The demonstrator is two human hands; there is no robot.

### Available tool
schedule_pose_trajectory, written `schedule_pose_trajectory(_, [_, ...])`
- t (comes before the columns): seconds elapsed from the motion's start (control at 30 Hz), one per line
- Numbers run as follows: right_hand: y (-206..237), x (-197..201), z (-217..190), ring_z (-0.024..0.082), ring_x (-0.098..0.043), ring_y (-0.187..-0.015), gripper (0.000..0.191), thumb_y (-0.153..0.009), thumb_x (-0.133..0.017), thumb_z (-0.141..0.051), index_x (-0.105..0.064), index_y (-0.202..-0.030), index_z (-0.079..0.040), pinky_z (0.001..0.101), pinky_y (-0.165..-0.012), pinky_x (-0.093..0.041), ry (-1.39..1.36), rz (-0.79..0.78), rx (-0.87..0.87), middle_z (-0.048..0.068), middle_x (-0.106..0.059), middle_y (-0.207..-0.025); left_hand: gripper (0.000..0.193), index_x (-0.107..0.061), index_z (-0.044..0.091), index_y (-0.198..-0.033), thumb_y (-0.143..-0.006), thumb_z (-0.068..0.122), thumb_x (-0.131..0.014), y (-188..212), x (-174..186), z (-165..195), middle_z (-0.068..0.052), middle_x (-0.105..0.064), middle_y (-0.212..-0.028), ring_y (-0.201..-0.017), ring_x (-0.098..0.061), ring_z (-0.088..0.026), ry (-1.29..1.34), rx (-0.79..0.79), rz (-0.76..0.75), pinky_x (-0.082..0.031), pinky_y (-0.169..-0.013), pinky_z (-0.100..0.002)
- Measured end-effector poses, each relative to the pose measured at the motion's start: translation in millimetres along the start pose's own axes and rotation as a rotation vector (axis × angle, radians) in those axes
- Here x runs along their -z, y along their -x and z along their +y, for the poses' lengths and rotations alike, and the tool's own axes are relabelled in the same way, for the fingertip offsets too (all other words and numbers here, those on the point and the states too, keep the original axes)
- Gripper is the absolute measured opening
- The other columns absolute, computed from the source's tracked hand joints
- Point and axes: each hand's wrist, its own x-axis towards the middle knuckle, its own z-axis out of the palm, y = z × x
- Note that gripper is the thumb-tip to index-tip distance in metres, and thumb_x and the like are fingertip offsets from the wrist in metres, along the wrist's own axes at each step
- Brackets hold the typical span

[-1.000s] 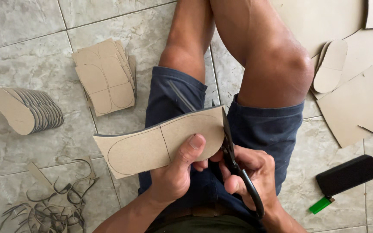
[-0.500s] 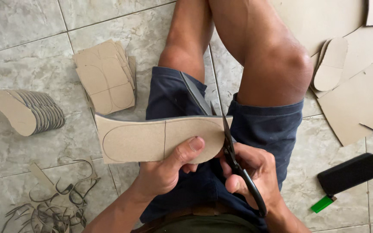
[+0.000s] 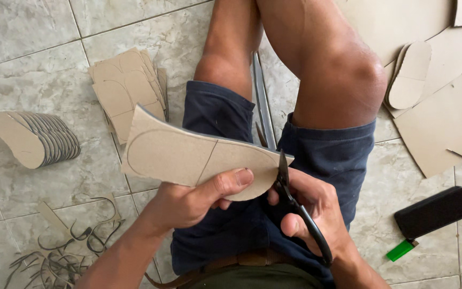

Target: The person sits on the tiled floor and cuts sandal insoles out of cardboard sheets using scissors, following drawn outlines. They trim the curved edges of each cut insole, set finished pieces on a growing stack, and pick up new marked cardboard sheets to cut the next pair.

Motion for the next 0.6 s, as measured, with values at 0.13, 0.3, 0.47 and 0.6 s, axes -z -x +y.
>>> schedule_pose_trajectory(0.13, [-2,-4,-2,0.010,-0.047,-0.066,0.088,-0.064,-0.086,-0.069,-0.074,-0.109,0.006,0.0249,-0.058,-0.034,-0.028,0.008,-0.081,0.000,-0.056,-0.074,0.014,-0.078,0.000,-0.094,-0.089,0.013,-0.074,-7,11,14,-0.002,-0.069,-0.070,-0.053,-0.057,-0.007,-0.006,0.055,-0.039,-0.043,-0.044,-0.024])
schedule_pose_trajectory(0.3, [-4,-4,-5,0.007,-0.048,-0.073,0.081,-0.069,-0.084,-0.071,-0.068,-0.100,0.003,0.0234,-0.062,-0.036,-0.023,-0.001,-0.024,-0.002,-0.058,-0.081,0.016,-0.081,0.003,-0.094,-0.085,0.016,-0.078,-10,14,18,0.000,-0.070,-0.067,-0.051,-0.057,-0.006,-0.152,0.119,-0.065,-0.044,-0.043,-0.024])
schedule_pose_trajectory(0.47, [-1,-1,0,0.006,-0.049,-0.065,0.082,-0.067,-0.081,-0.071,-0.075,-0.101,0.004,0.0233,-0.056,-0.036,0.099,-0.014,0.029,-0.004,-0.057,-0.072,0.017,-0.078,0.002,-0.093,-0.083,0.015,-0.079,-15,30,22,0.000,-0.069,-0.067,-0.050,-0.056,-0.007,-0.144,0.099,-0.156,-0.043,-0.042,-0.024])
schedule_pose_trajectory(0.6, [-2,0,3,0.006,-0.050,-0.057,0.075,-0.068,-0.082,-0.069,-0.077,-0.094,0.002,0.0239,-0.052,-0.038,0.214,-0.038,0.048,-0.004,-0.056,-0.063,0.015,-0.072,0.001,-0.095,-0.094,0.015,-0.077,-23,37,13,0.002,-0.068,-0.079,-0.073,-0.060,-0.005,-0.097,-0.146,-0.092,-0.048,-0.062,-0.025])
